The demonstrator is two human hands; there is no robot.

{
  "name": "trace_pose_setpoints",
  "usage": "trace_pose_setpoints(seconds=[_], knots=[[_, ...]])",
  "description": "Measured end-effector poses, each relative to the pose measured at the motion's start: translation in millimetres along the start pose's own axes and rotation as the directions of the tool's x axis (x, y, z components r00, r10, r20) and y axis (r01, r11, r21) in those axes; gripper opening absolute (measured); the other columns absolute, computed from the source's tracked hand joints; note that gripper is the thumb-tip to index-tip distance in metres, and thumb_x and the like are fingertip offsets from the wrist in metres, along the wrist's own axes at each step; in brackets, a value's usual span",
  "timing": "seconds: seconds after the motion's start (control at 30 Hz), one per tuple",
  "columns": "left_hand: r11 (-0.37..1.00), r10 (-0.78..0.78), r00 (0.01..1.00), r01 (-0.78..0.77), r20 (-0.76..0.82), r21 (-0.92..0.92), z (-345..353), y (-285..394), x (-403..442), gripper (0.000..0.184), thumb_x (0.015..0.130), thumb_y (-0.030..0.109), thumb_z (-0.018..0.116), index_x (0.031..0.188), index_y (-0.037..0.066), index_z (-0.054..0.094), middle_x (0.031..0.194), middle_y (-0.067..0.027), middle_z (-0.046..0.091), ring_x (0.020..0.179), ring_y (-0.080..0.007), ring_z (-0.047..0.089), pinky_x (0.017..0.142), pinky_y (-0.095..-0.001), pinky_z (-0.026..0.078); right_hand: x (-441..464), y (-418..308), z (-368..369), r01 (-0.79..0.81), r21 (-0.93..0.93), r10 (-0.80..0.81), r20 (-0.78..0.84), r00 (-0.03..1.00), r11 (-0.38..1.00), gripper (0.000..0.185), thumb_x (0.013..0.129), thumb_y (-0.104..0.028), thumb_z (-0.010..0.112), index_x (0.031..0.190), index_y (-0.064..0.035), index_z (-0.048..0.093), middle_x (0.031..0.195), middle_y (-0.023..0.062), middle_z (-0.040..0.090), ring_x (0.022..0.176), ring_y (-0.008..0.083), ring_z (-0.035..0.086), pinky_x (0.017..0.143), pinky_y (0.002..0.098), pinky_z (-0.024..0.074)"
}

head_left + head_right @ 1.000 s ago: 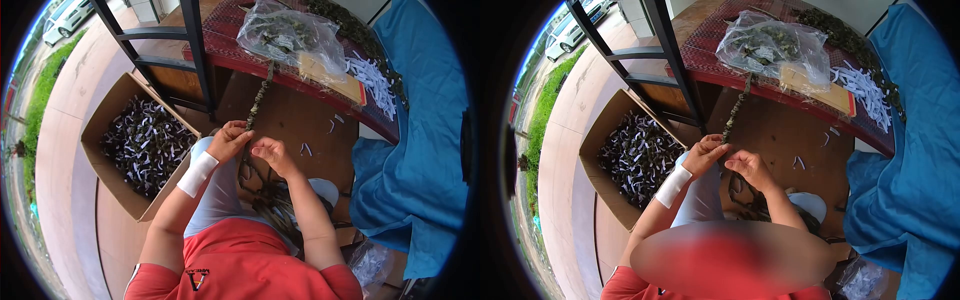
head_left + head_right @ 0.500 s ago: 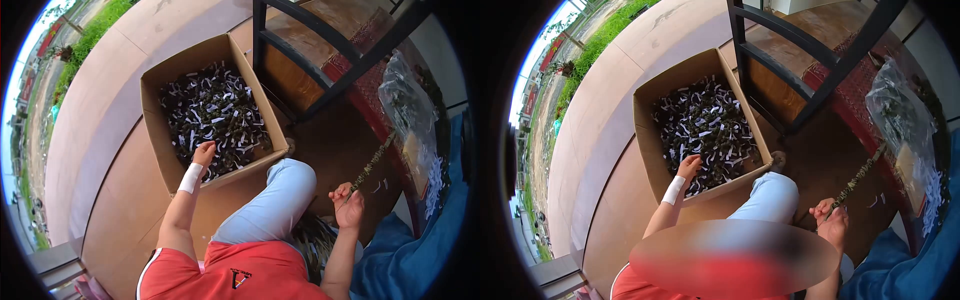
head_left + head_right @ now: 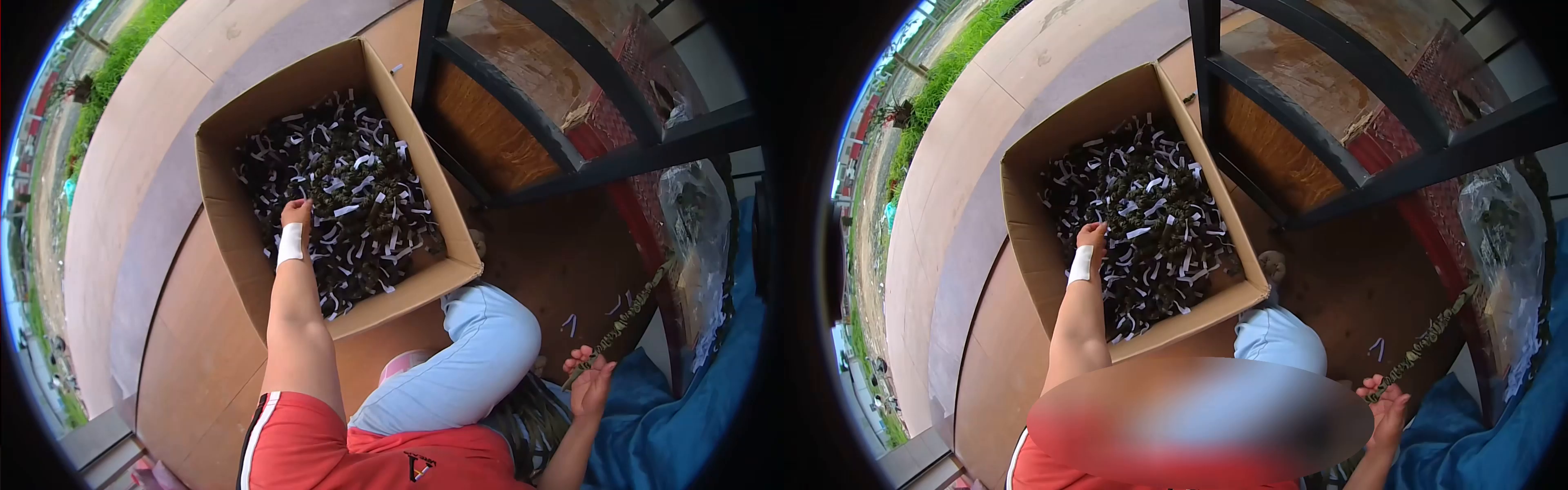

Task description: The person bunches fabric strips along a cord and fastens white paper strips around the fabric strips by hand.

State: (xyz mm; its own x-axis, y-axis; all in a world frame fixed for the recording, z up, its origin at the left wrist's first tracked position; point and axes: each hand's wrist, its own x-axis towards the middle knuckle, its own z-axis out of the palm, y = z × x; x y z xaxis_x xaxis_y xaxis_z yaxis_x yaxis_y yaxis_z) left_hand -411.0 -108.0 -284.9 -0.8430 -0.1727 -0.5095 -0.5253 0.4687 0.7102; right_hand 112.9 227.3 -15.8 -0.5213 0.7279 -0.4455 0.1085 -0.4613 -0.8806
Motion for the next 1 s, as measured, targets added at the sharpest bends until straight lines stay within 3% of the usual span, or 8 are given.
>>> trace_pose_setpoints(seconds=[0.17,0.27,0.43,0.53,0.63,0.73,0.83,1.0], knots=[[0.943,0.139,0.97,-0.067,0.201,-0.325,-21,41,-76,0.018,0.083,0.024,0.064,0.092,0.01,0.057,0.08,0.0013,0.062,0.066,-0.0084,0.057,0.052,-0.0222,0.042,-21,-69,-43,0.354,-0.296,-0.394,-0.085,0.915,0.887,0.048,0.091,-0.046,0.049,0.113,-0.0034,0.053,0.103,0.0135,0.055,0.085,0.0182,0.054,0.078,0.0311,0.044],[0.866,0.321,0.881,-0.124,0.347,-0.485,-43,65,-150,0.007,0.089,0.016,0.059,0.089,0.01,0.056,0.086,-0.0019,0.064,0.079,-0.0113,0.062,0.065,-0.0237,0.049,-43,-118,20,0.586,-0.126,-0.559,0.195,0.806,0.8,0.047,0.091,-0.046,0.049,0.108,-0.0024,0.054,0.097,0.0134,0.054,0.078,0.0157,0.052,0.075,0.0315,0.0455],[0.771,0.488,0.682,-0.045,0.544,-0.636,-66,83,-322,0.007,0.088,0.006,0.058,0.095,0.004,0.057,0.097,-0.0091,0.065,0.097,-0.0183,0.061,0.085,-0.0299,0.047,-50,-48,127,0.131,-0.054,-0.059,0.68,0.731,0.99,0.066,0.088,-0.051,0.049,0.118,0.0076,0.046,0.102,0.0177,0.055,0.086,0.0215,0.058,0.078,0.0347,0.0489],[0.682,0.719,0.319,-0.158,0.617,-0.714,-64,90,-405,0.014,0.088,-0.001,0.055,0.101,0.002,0.059,0.106,-0.011,0.063,0.106,-0.0209,0.057,0.092,-0.034,0.044,-46,14,160,-0.277,0.145,0.113,0.666,0.737,0.95,0.068,0.088,-0.049,0.052,0.128,0.0047,0.04,0.104,0.0147,0.057,0.093,0.0192,0.058,0.083,0.0325,0.0471],[0.58,0.718,-0.06,-0.499,0.693,-0.644,-64,78,-446,0.018,0.083,0.002,0.061,0.101,0.002,0.062,0.104,-0.0097,0.062,0.1,-0.0255,0.057,0.09,-0.0368,0.043,-47,18,143,-0.295,0.206,0.081,0.679,0.729,0.933,0.047,0.088,-0.029,0.06,0.123,0.0009,0.047,0.097,0.0102,0.06,0.088,0.0161,0.057,0.08,0.0298,0.0469],[0.665,0.629,-0.07,-0.468,0.774,-0.582,-72,66,-470,0.017,0.083,0.004,0.061,0.1,0.003,0.062,0.102,-0.0102,0.061,0.096,-0.025,0.058,0.087,-0.0344,0.044,-61,8,118,-0.232,0.129,0.097,0.642,0.76,0.964,0.029,0.086,-0.008,0.06,0.113,-0.0016,0.055,0.087,0.008,0.062,0.079,0.0136,0.059,0.074,0.0267,0.0481],[0.842,0.519,0.152,-0.262,0.841,-0.472,-76,60,-469,0.023,0.086,0.011,0.061,0.105,0.001,0.057,0.098,-0.0105,0.06,0.09,-0.019,0.058,0.081,-0.0286,0.045,-80,-4,99,-0.028,-0.095,0.08,0.598,0.797,0.995,0.038,0.083,0.0,0.059,0.12,-0.0014,0.049,0.085,0.0058,0.062,0.079,0.0107,0.059,0.075,0.0242,0.0475],[0.592,0.608,-0.043,-0.641,0.793,-0.488,-43,87,-468,0.018,0.084,0.011,0.063,0.096,0.0,0.056,0.087,-0.0102,0.061,0.075,-0.0186,0.06,0.067,-0.0282,0.048,-99,-7,88,0.353,-0.249,-0.104,0.668,0.737,0.902,0.055,0.08,0.002,0.061,0.13,-0.0029,0.038,0.08,0.0051,0.063,0.076,0.0091,0.057,0.072,0.0236,0.0451]])
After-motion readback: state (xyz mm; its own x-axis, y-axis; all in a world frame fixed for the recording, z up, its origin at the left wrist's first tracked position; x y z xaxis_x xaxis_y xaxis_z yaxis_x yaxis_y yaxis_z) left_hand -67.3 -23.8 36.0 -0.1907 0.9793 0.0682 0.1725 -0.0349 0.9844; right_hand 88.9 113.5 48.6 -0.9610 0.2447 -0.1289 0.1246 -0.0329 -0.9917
